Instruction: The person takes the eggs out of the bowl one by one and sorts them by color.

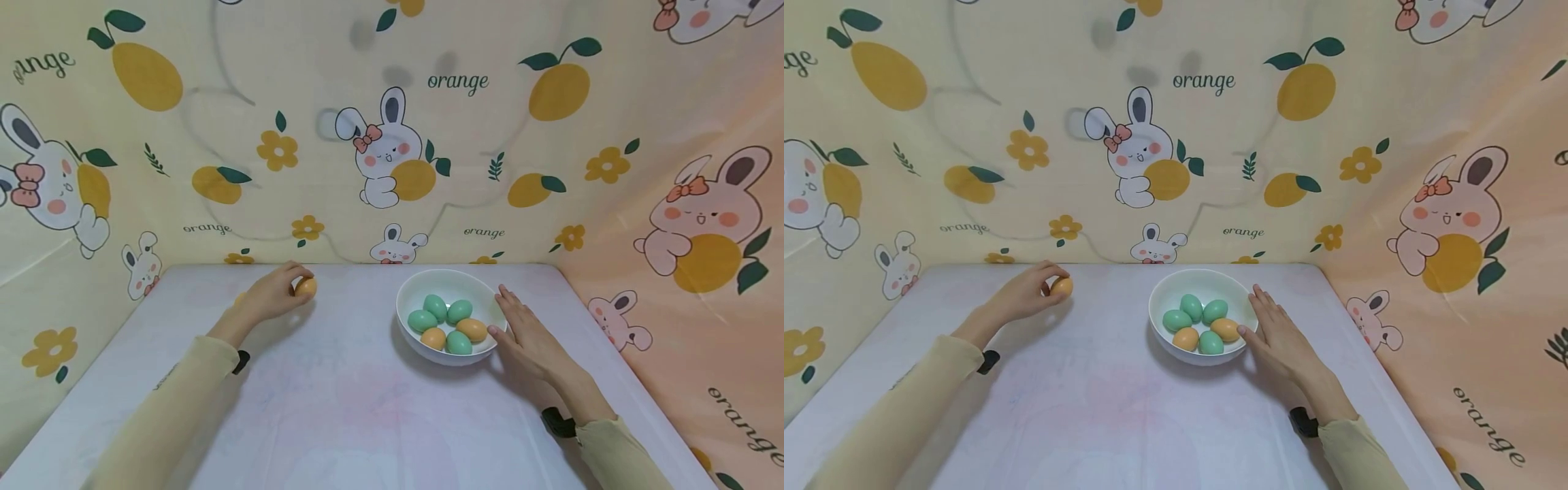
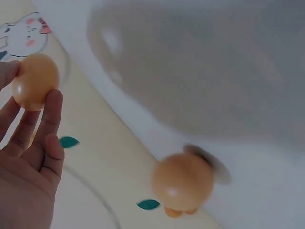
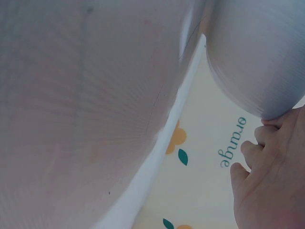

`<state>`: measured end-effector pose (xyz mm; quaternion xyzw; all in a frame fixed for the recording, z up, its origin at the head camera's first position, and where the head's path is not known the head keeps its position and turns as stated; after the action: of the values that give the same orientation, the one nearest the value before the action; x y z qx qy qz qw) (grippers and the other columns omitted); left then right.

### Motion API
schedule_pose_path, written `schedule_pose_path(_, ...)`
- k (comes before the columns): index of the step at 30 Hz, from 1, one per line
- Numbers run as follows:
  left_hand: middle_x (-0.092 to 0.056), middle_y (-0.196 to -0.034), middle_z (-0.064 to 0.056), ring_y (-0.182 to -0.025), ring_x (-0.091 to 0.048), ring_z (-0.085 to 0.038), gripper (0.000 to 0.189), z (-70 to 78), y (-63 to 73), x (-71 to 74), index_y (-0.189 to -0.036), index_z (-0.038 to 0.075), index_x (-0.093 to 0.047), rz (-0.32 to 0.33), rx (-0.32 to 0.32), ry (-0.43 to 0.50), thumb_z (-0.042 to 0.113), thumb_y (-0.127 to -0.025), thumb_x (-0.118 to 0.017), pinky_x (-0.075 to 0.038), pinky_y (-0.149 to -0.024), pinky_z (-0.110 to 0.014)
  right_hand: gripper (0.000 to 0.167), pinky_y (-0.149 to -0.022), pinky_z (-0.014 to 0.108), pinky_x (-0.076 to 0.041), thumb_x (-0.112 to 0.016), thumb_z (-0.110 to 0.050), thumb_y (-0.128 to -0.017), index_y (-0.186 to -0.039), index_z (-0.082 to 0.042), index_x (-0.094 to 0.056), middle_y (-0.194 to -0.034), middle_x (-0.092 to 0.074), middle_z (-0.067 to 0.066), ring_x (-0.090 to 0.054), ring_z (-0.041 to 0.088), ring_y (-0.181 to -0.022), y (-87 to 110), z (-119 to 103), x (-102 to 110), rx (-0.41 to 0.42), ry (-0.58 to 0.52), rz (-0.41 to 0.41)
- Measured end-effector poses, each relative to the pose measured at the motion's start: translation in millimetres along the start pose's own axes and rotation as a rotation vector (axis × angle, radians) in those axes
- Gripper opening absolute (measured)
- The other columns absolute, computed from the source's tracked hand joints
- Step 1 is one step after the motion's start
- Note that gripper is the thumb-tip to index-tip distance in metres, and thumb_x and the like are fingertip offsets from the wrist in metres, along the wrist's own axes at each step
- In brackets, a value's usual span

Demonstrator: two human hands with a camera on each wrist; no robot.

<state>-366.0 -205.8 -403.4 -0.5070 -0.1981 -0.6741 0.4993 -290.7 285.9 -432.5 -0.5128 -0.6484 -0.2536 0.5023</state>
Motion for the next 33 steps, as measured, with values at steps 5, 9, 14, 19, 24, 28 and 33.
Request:
schedule_pose_path(5,-0.061,-0.120,-0.013,-0.083,-0.059,-0.022,0.039,-15.6,5.5,1.8,-0.127,0.002,-0.068,-0.038,0.024,-0.083,0.016,-0.091,-0.075,-0.053,-0.075,-0.041,0.078,-0.126,0.060,-0.013,-0.046,-0.049,-0.109,-0.165,-0.002,-0.018,-0.174,-0.008,0.015,-0.010,0.040,-0.159,-0.5,2.1,-2.2,-0.021,-0.005,-0.013)
schedule_pose_path(9,-0.062,-0.123,-0.014,-0.092,-0.061,-0.027,0.040,-25.2,9.8,3.0,-0.127,0.003,-0.068,-0.073,0.068,-0.110,0.018,-0.091,-0.075,-0.055,-0.084,-0.049,0.079,-0.126,0.059,-0.013,-0.046,-0.050,-0.109,-0.165,-0.002,-0.019,-0.174,-0.007,0.014,-0.009,0.040,-0.159,-0.9,2.5,-2.9,-0.031,-0.005,-0.018)
schedule_pose_path(14,-0.062,-0.128,-0.018,-0.105,-0.062,-0.032,0.042,-34.2,13.9,2.8,-0.128,0.001,-0.068,-0.123,0.117,-0.117,0.020,-0.092,-0.075,-0.052,-0.096,-0.056,0.079,-0.126,0.059,-0.013,-0.046,-0.050,-0.109,-0.165,-0.002,-0.019,-0.174,-0.007,0.015,-0.010,0.040,-0.159,-0.9,1.2,-1.7,-0.029,-0.006,-0.016)
schedule_pose_path(19,-0.062,-0.129,-0.019,-0.106,-0.062,-0.032,0.044,-38.6,16.4,2.7,-0.128,0.000,-0.068,-0.154,0.143,-0.134,0.023,-0.092,-0.076,-0.052,-0.095,-0.057,0.079,-0.126,0.059,-0.013,-0.045,-0.050,-0.109,-0.165,-0.002,-0.019,-0.174,-0.008,0.015,-0.010,0.041,-0.158,-0.7,0.8,-0.6,-0.028,-0.003,-0.016)
schedule_pose_path(24,-0.061,-0.130,-0.021,-0.107,-0.062,-0.034,0.046,-39.9,18.2,3.1,-0.130,-0.001,-0.067,-0.180,0.172,-0.140,0.025,-0.092,-0.076,-0.052,-0.094,-0.057,0.079,-0.126,0.059,-0.013,-0.046,-0.050,-0.109,-0.165,-0.002,-0.019,-0.174,-0.008,0.015,-0.010,0.041,-0.159,-0.8,1.4,-0.8,-0.032,-0.001,-0.016)
schedule_pose_path(28,-0.061,-0.130,-0.024,-0.104,-0.063,-0.033,0.047,-41.1,19.9,3.2,-0.130,-0.002,-0.067,-0.193,0.176,-0.159,0.026,-0.093,-0.076,-0.053,-0.091,-0.056,0.079,-0.126,0.059,-0.012,-0.045,-0.050,-0.109,-0.165,-0.002,-0.018,-0.174,-0.007,0.015,-0.010,0.040,-0.159,-0.5,1.1,-0.9,-0.035,-0.001,-0.020)
schedule_pose_path(33,-0.062,-0.127,-0.023,-0.101,-0.062,-0.031,0.048,-43.1,21.2,4.5,-0.130,-0.002,-0.067,-0.200,0.181,-0.167,0.026,-0.093,-0.076,-0.053,-0.090,-0.054,0.078,-0.126,0.059,-0.013,-0.046,-0.048,-0.109,-0.165,-0.002,-0.018,-0.174,-0.008,0.015,-0.010,0.041,-0.159,-0.4,0.0,-0.1,-0.021,0.001,-0.013)
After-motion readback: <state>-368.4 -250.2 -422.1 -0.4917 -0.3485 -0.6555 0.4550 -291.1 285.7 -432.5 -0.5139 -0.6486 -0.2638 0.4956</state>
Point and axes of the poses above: each hand's wrist, its own y-axis away from the middle knuckle, its own x-axis out of the back of the hand, z = x × y, the point moved 4 cm from there along -y, towards the middle knuckle
